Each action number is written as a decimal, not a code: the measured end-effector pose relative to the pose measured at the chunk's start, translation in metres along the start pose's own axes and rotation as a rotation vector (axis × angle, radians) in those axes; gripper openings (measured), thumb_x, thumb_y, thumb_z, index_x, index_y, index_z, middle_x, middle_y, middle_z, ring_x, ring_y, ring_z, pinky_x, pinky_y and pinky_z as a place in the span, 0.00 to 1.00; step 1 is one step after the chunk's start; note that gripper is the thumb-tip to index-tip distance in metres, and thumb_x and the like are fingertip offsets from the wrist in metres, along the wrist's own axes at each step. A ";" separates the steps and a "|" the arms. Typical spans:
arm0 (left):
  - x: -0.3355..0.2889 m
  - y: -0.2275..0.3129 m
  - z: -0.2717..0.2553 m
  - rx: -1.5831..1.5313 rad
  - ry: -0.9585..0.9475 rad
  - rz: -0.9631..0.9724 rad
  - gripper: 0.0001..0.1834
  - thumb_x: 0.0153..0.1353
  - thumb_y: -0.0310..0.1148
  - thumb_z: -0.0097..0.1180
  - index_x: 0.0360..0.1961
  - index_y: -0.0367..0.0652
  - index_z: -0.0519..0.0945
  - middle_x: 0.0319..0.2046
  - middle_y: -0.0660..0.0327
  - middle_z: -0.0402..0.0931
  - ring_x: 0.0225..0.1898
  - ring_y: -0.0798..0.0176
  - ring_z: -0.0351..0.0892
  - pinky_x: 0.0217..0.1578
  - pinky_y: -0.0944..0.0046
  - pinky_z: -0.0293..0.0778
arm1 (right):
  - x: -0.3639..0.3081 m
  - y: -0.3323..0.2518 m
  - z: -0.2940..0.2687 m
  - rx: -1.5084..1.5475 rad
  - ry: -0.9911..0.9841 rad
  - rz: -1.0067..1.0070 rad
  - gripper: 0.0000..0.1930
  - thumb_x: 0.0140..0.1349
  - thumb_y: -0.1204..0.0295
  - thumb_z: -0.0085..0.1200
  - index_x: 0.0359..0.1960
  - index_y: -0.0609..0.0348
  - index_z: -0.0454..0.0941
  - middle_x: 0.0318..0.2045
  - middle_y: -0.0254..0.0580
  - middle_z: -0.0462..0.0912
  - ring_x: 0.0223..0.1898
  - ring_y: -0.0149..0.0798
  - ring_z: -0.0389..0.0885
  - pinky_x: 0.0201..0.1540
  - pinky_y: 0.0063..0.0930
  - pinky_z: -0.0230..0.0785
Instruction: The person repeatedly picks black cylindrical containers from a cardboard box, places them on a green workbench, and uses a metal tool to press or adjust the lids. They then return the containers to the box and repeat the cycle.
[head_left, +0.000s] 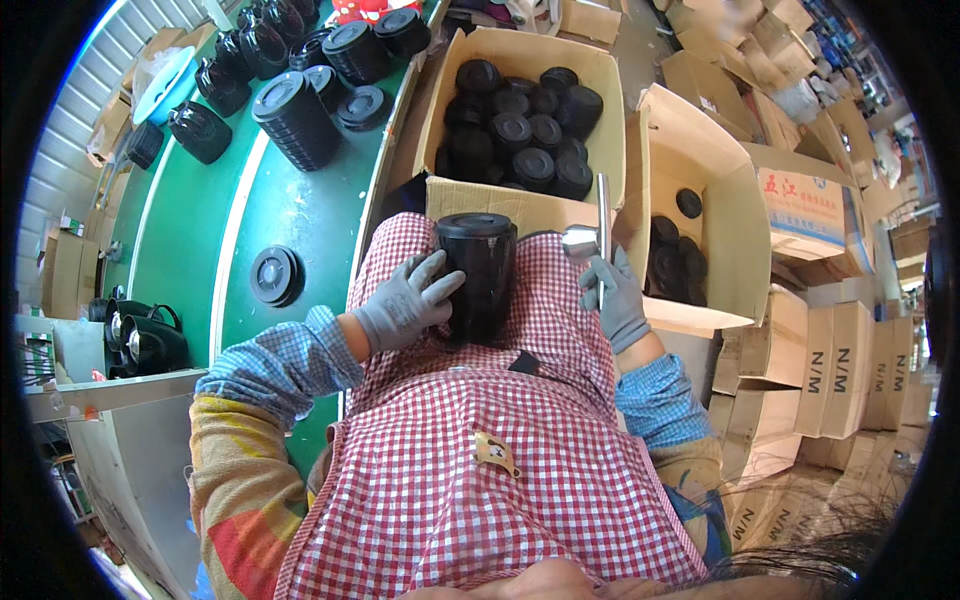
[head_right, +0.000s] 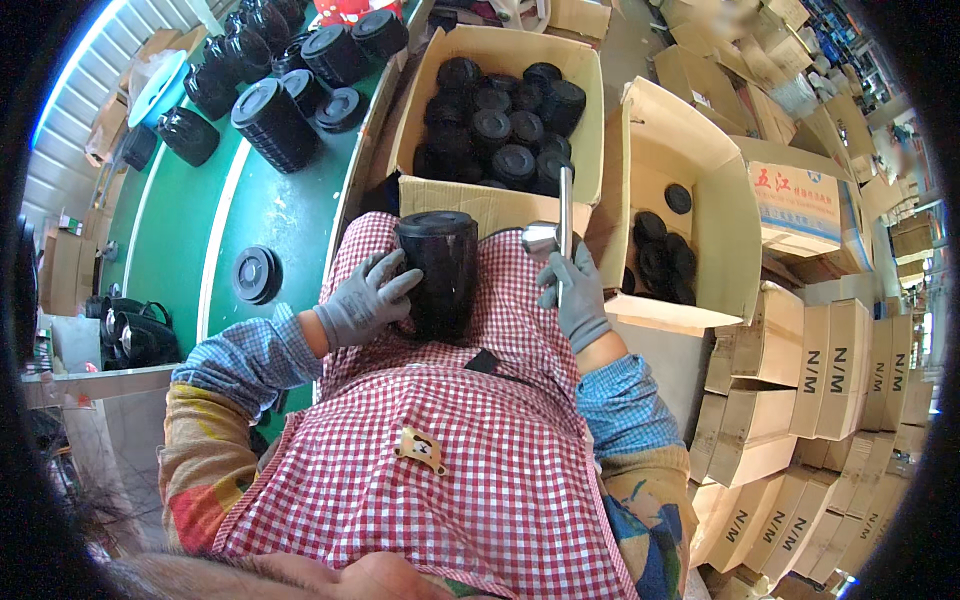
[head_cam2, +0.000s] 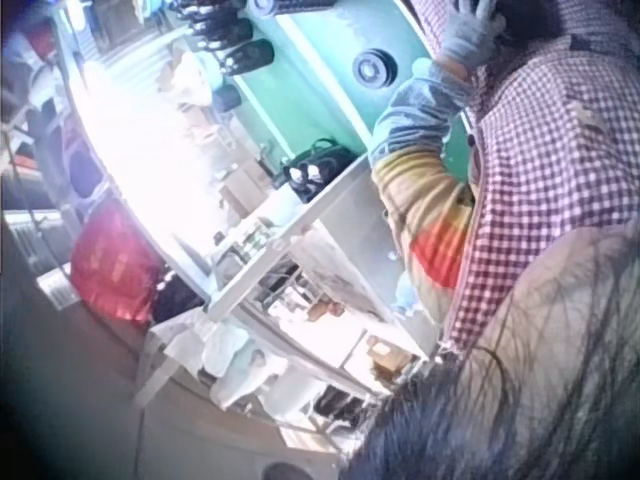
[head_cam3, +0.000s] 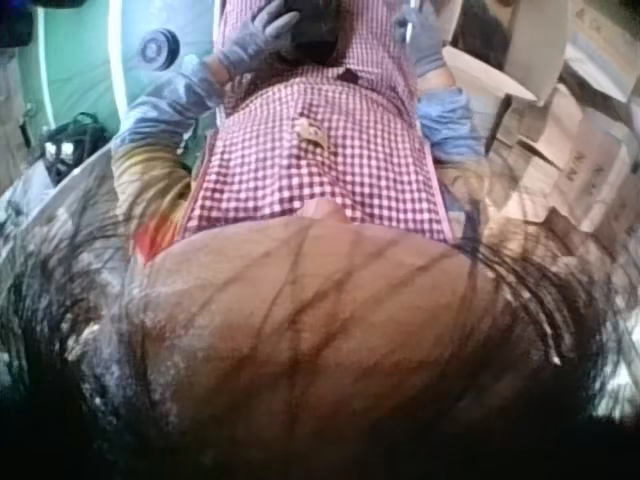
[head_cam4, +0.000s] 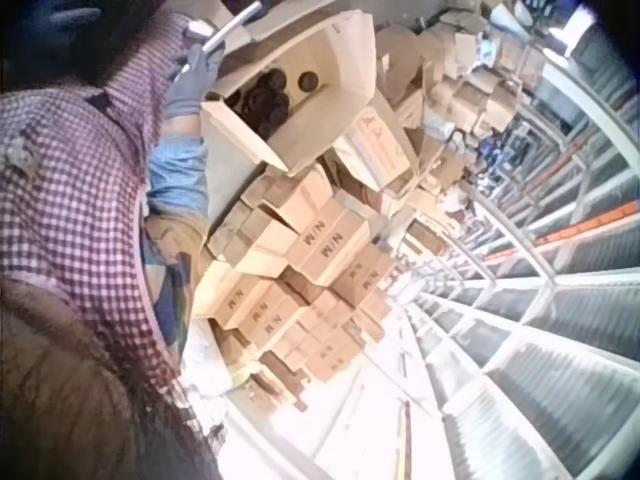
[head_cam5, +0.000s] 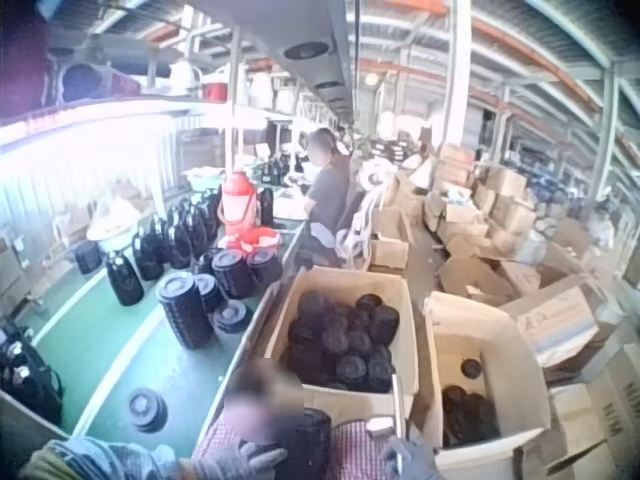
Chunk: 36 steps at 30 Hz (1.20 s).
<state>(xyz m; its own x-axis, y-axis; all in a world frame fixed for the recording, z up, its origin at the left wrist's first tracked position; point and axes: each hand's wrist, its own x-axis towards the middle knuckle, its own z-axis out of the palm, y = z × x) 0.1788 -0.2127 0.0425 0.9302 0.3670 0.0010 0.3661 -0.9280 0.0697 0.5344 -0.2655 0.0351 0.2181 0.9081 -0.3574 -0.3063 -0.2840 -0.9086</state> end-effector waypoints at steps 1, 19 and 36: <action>0.000 0.000 -0.002 -0.009 -0.028 -0.029 0.10 0.54 0.34 0.65 0.40 0.53 0.84 0.70 0.55 0.60 0.70 0.37 0.61 0.61 0.36 0.70 | 0.001 0.000 0.001 -0.011 -0.005 -0.006 0.14 0.73 0.70 0.50 0.58 0.54 0.72 0.25 0.39 0.79 0.18 0.29 0.74 0.16 0.21 0.68; -0.226 -0.120 -0.036 -1.314 1.517 -1.154 0.05 0.69 0.27 0.51 0.44 0.42 0.73 0.50 0.61 0.74 0.50 0.56 0.80 0.52 0.53 0.82 | 0.133 0.009 0.272 -1.227 -0.847 -0.266 0.36 0.65 0.51 0.56 0.75 0.33 0.61 0.54 0.53 0.84 0.53 0.54 0.85 0.57 0.41 0.73; -0.266 -0.457 0.062 -0.859 2.123 -1.352 0.11 0.65 0.22 0.60 0.46 0.46 0.74 0.39 0.64 0.78 0.35 0.68 0.78 0.35 0.67 0.77 | 0.177 0.047 0.224 -0.922 -0.639 -0.325 0.26 0.68 0.66 0.55 0.66 0.60 0.72 0.46 0.49 0.86 0.46 0.46 0.86 0.51 0.33 0.77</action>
<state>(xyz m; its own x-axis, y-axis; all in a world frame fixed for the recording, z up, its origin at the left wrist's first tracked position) -0.2341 0.1093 -0.0517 -0.9071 0.4209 0.0094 -0.1415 -0.3258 0.9348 0.3512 -0.0493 -0.0221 -0.4244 0.8940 -0.1436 0.5241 0.1132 -0.8441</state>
